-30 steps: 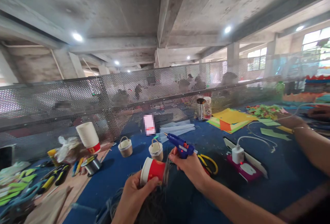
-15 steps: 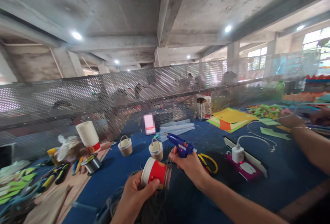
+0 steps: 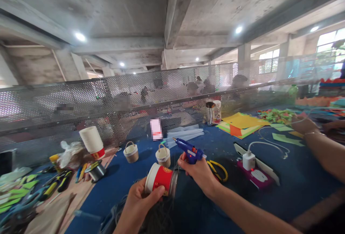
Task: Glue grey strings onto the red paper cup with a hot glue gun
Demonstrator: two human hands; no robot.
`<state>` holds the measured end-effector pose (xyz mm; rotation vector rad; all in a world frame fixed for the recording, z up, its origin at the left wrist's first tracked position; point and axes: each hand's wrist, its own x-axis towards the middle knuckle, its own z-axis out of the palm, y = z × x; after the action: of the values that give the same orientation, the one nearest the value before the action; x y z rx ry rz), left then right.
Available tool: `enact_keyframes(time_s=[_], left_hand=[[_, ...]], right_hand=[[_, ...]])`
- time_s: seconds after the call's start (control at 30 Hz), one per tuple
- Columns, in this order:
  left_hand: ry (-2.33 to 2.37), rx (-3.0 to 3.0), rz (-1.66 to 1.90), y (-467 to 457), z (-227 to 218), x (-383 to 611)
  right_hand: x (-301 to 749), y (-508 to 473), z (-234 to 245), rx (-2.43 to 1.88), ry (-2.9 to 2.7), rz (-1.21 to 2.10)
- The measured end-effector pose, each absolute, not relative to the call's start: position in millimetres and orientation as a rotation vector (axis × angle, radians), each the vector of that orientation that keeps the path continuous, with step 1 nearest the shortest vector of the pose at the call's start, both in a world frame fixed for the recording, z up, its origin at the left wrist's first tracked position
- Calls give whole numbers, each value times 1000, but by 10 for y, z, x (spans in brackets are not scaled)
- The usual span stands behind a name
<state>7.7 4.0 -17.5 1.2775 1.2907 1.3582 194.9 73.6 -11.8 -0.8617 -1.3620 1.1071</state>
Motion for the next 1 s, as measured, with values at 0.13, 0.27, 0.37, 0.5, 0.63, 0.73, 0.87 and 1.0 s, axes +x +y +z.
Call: enact_keyframes(time_s=[0.13,0.27,0.37,0.5,0.63,0.73,0.87,1.0], left_hand=[[1273,1250,1371,48,-178,83],[1275,1224,1366,38,-156,96],[1276,1217,1378,32,-148,97],[1251,1233,1367,20,-138,93],[1248,1255,1358,-7,-112,98],[1251,1245,1371,-26,-97,106],[1256,1239,1372,-48,-77,117],[1227,1230,1364,-75,-46,129]], right_hand=[[1953,728,-93,-865,-1340,1088],[1946,726,-79,-891,-1302,1070],[1939,740,-93,-893,-1293,1059],[1933,748,-112,-911,-1311,1042],[1923,730,-99,-894,-1339,1070],[1919,722,-96,-884,-1352,1082],[1922,714,-100,-857,-1378,1109],[1919,690,-86,-867,-1387,1163]])
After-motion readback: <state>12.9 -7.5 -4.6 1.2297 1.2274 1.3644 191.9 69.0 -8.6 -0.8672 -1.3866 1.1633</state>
